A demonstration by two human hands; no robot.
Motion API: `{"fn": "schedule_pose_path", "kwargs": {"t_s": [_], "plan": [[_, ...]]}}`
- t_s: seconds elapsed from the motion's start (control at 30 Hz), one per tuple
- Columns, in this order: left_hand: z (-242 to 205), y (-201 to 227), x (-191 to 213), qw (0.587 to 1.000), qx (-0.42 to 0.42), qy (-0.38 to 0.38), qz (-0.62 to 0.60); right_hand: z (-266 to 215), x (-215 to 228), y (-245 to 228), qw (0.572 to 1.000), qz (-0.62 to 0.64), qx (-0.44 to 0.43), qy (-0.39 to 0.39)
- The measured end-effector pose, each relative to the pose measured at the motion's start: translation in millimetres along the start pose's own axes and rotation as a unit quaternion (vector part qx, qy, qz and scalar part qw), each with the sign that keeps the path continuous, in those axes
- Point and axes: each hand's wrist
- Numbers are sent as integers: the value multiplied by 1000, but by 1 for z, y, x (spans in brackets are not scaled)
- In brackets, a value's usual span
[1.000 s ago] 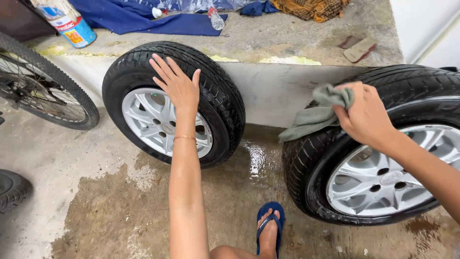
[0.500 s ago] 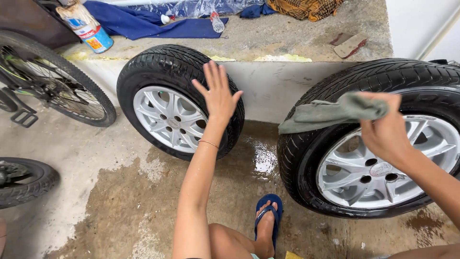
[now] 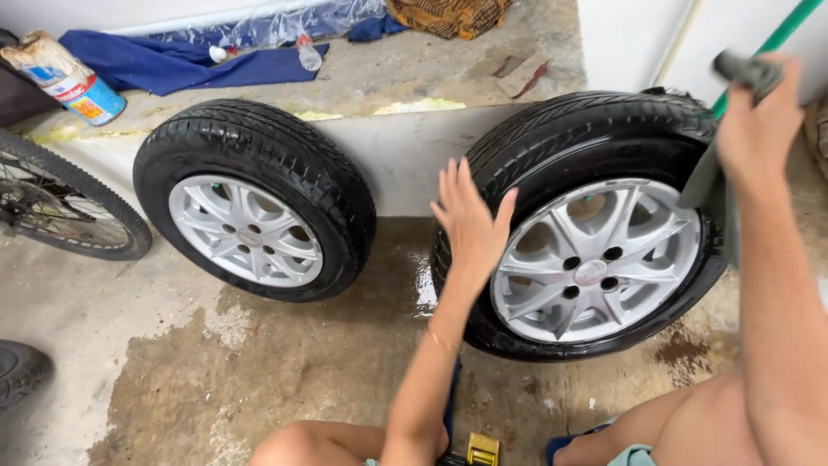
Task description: The person is using a cloth to wipe and dry the rims and sidewalls of two car tires at a natural pace.
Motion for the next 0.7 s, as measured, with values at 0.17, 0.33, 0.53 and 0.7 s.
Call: {"fn": "schedule_pose_path", "kwargs": {"t_s": [0.17, 0.33, 0.53, 0.7], "plan": [[-102, -16, -41, 968, -84, 223, -83, -9, -17, -29, 992, -25, -64, -108], [-140, -22, -100, 978, 45, 75, -188, -10, -46, -60, 982, -40, 38, -181], [-101, -19, -148, 605, 409, 8, -683, -10, -95, -36, 964, -92, 61, -244], [-51, -14, -122, 457, 459, 113, -753, -17, -104, -33, 961, -143, 56, -228]]}}
Point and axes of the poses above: each hand's wrist, its own z-axis towards the middle knuckle, its own x-axis out of the back of the hand, y = z × x, and after that the axes turned 5 degrees about y, right-handed
